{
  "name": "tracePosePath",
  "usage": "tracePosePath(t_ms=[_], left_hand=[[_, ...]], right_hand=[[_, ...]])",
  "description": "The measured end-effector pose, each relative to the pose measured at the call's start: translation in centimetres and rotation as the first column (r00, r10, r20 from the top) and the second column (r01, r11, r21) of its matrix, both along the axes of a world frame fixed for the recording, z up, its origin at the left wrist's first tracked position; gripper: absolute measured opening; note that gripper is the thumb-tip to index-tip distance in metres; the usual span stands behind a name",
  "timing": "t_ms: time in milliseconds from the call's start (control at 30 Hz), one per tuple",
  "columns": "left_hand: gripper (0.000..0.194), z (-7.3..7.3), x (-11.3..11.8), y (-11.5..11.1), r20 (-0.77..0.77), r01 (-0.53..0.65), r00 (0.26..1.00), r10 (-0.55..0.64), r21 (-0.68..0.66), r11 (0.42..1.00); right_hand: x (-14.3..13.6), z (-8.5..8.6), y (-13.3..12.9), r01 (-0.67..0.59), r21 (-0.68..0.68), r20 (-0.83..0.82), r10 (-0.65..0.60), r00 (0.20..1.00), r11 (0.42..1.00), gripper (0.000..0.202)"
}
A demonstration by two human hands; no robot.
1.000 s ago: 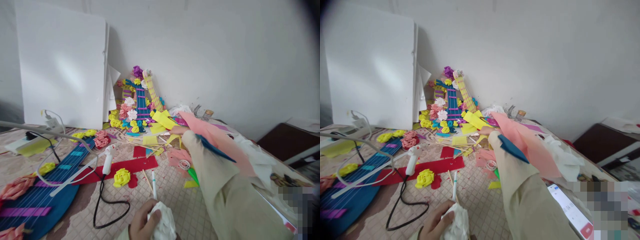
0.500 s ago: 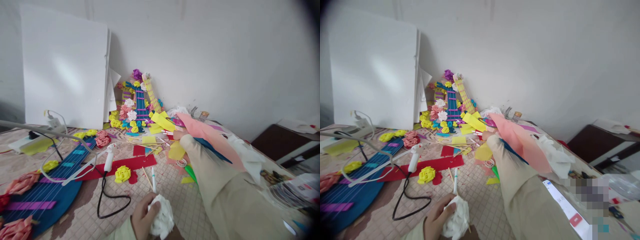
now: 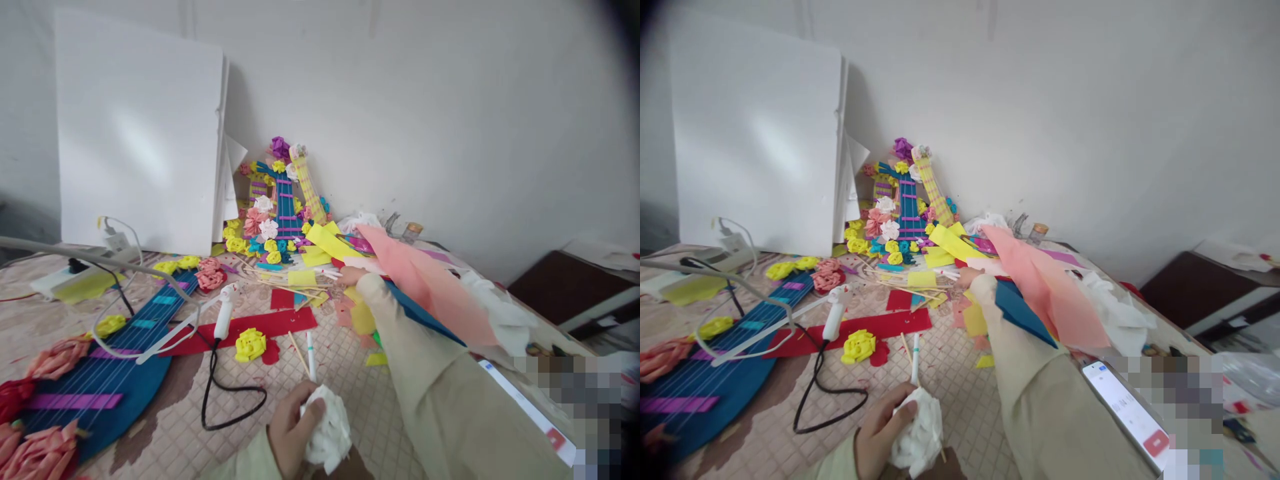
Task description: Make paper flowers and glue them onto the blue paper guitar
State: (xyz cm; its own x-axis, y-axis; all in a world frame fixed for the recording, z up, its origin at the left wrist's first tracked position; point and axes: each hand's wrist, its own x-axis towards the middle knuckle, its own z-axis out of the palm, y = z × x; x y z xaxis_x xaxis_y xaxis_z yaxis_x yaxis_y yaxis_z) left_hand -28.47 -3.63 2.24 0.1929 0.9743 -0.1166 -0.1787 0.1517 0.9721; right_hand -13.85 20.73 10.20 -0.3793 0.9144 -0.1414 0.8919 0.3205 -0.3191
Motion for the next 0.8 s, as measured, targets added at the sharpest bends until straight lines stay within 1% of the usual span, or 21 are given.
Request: tracePosePath(t_ms=[100, 200, 300, 367, 400, 467, 567, 667, 733, 800], left_hand=[[0.027, 0.0, 0.1, -0.1, -0.017, -0.002, 1.000, 0.002, 0.014, 1.000], [0.028, 0.0, 0.2, -0.2, -0.003, 0.000, 1.000, 0.000, 0.004, 1.000], [0.029, -0.1, 0.2, -0.3, 0.001, -0.002, 1.000, 0.002, -0.004, 1.000], [0.029, 0.0, 0.3, -0.2, -0.002, -0.003, 1.000, 0.003, -0.004, 1.000], [0.029, 0.0, 0.3, -0.2, -0.007, 0.000, 1.000, 0.000, 0.000, 1.000], [0.029, 0.0, 0.3, -0.2, -0.024, 0.005, 1.000, -0.005, 0.014, 1.000], [0.027, -0.1, 0.4, -0.3, -0.062, -0.007, 0.998, 0.009, 0.037, 0.999], [0.026, -0.1, 0.5, -0.4, -0.068, -0.012, 0.998, 0.015, 0.056, 0.998], [0.026, 0.0, 0.5, -0.5, -0.050, -0.007, 0.999, 0.010, 0.050, 0.999], [0.029, 0.0, 0.5, -0.6, -0.036, 0.016, 0.999, -0.015, 0.033, 0.999]], right_hand=[[1.3, 0.8, 0.8, 0.048, -0.011, 0.058, -0.048, 0.997, 0.999, 0.026], [2.8, 1.7, 1.3, 0.082, -0.006, 0.087, -0.081, 0.993, 0.997, 0.026], [3.7, 2.4, 0.8, 0.094, 0.013, 0.071, -0.095, 0.993, 0.995, 0.026], [3.4, 2.4, -0.2, 0.063, 0.009, 0.038, -0.064, 0.997, 0.998, 0.024], [2.9, 2.1, -0.9, 0.033, 0.002, 0.017, -0.033, 0.999, 0.999, 0.024], [1.2, 1.1, -2.5, -0.056, -0.020, -0.020, 0.056, 0.998, 0.998, 0.020], [-2.6, -1.5, -5.1, -0.164, -0.019, -0.047, 0.163, 0.985, 0.986, 0.021], [-6.1, -3.9, -7.2, -0.237, 0.041, -0.069, 0.240, 0.968, 0.971, 0.020], [-7.5, -4.8, -8.2, -0.255, 0.085, -0.085, 0.262, 0.961, 0.963, 0.023], [-8.1, -4.9, -9.1, -0.254, 0.138, -0.118, 0.270, 0.955, 0.957, 0.029]])
